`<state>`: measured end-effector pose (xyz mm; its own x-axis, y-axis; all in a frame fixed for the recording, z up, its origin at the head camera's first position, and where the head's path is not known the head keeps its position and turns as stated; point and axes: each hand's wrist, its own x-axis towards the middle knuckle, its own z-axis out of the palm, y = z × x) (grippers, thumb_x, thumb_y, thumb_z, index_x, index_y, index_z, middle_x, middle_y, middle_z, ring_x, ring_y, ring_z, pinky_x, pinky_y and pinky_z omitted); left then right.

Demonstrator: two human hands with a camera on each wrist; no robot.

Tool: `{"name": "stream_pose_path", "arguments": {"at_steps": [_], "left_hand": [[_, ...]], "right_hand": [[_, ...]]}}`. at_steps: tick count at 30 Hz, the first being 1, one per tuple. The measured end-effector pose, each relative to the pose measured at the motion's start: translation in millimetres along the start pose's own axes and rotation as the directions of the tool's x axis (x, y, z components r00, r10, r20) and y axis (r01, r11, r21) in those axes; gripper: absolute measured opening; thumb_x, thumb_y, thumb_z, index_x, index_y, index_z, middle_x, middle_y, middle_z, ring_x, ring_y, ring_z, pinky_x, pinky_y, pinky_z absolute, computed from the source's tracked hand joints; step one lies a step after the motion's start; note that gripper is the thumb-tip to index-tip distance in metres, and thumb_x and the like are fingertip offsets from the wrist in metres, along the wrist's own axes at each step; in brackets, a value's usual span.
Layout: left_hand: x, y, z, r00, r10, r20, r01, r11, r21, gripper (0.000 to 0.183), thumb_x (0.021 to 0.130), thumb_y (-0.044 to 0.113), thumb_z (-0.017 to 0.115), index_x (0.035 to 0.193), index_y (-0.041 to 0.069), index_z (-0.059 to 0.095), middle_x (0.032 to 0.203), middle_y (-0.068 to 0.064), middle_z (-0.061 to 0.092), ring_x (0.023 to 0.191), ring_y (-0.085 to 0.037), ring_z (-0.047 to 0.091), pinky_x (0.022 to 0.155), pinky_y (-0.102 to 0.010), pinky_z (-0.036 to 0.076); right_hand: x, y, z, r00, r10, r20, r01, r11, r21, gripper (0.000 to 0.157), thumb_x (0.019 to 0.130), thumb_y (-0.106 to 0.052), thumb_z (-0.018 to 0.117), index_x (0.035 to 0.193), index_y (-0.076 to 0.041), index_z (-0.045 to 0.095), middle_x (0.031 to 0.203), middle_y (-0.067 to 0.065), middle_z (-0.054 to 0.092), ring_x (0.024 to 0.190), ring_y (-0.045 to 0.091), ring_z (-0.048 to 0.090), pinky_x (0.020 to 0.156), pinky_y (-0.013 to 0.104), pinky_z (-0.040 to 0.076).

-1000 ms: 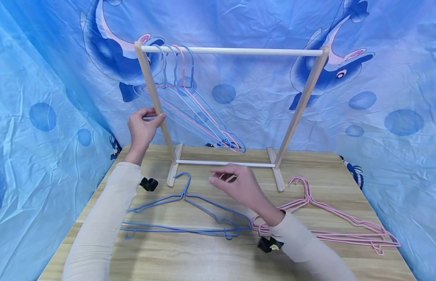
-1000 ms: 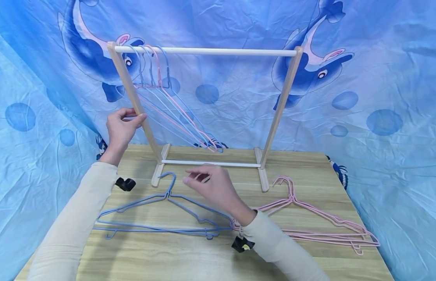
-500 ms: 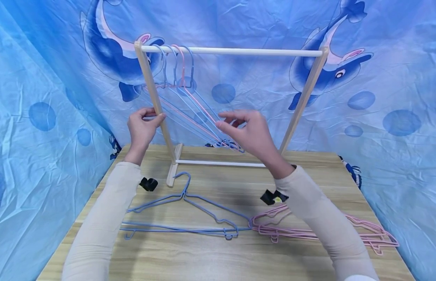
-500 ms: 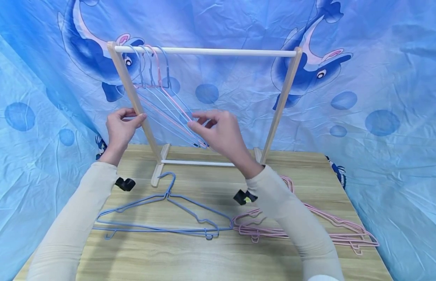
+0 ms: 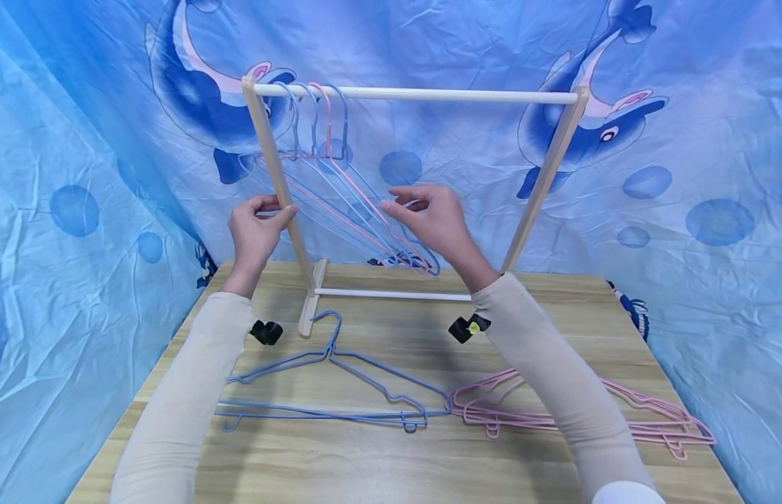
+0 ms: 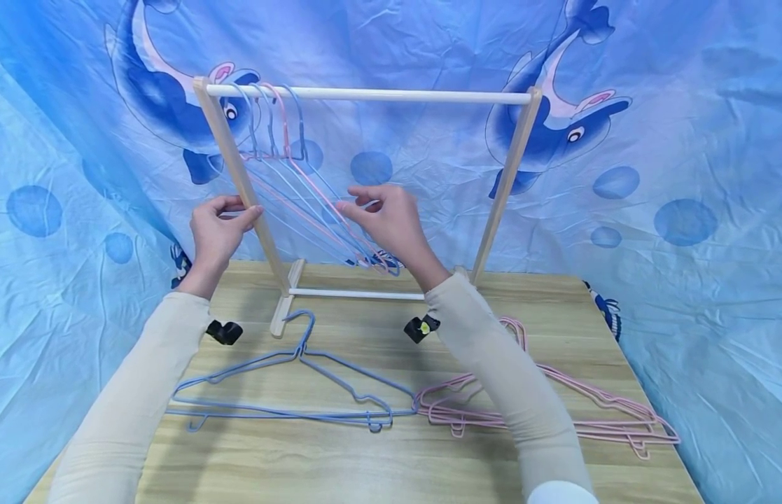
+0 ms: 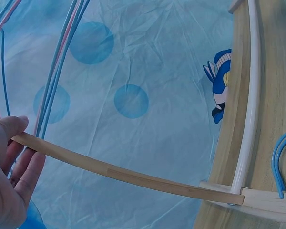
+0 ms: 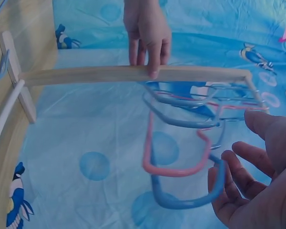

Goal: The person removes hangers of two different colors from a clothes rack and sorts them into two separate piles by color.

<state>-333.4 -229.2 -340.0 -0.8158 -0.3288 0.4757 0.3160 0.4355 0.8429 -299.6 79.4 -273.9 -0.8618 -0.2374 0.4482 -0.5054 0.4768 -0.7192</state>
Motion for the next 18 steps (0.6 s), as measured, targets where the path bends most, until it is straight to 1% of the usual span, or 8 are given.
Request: {"name": "stream_pose_path", "arguments": {"at_steps": [4, 9, 12, 18], "left_hand": [[0.1, -0.8, 0.5, 1.000, 0.004, -0.007, -0.004, 1.000, 0.002, 0.034, 0.091, 0.026, 0.080, 0.115, 0.003, 0.075, 0.108, -0.013, 0.072, 0.079, 0.001, 0.067, 0.071, -0.014, 0.056], [0.2, -0.7, 0.9, 1.000, 0.000, -0.004, 0.000, 1.000, 0.002, 0.035, 0.091, 0.028, 0.080, 0.115, 0.004, 0.075, 0.109, -0.014, 0.073, 0.079, 0.001, 0.067, 0.071, -0.014, 0.055], [0.2, -0.6, 0.8, 1.000, -0.005, -0.002, 0.005, 1.000, 0.002, 0.035, 0.091, 0.027, 0.080, 0.116, 0.004, 0.075, 0.108, -0.013, 0.072, 0.080, 0.001, 0.068, 0.072, -0.014, 0.056], [0.0, -0.7, 0.4, 1.000, -0.006, 0.003, 0.006, 1.000, -0.003, 0.034, 0.091, 0.027, 0.079, 0.116, 0.004, 0.075, 0.108, -0.012, 0.072, 0.082, -0.001, 0.069, 0.073, -0.016, 0.057]], "right_hand": [[7, 6, 7.0, 0.999, 0.036, 0.034, -0.037, 0.999, 0.029, 0.036, 0.095, -0.037, 0.075, 0.124, -0.016, 0.076, 0.120, 0.003, 0.074, 0.097, 0.018, 0.071, 0.081, 0.035, 0.059], [11, 9, 12.2, 0.997, 0.050, 0.055, -0.052, 0.997, 0.049, 0.033, 0.096, -0.033, 0.073, 0.123, -0.014, 0.076, 0.113, 0.004, 0.076, 0.097, 0.019, 0.071, 0.081, 0.036, 0.058], [11, 10, 13.9, 0.997, 0.044, 0.056, -0.048, 0.997, 0.057, 0.031, 0.097, -0.030, 0.074, 0.122, -0.012, 0.077, 0.108, 0.006, 0.077, 0.095, 0.019, 0.071, 0.080, 0.036, 0.058], [12, 13, 15.6, 0.998, 0.045, 0.039, -0.048, 0.996, 0.073, 0.028, 0.096, -0.026, 0.074, 0.120, -0.011, 0.077, 0.104, 0.007, 0.077, 0.092, 0.020, 0.070, 0.075, 0.033, 0.056]]}}
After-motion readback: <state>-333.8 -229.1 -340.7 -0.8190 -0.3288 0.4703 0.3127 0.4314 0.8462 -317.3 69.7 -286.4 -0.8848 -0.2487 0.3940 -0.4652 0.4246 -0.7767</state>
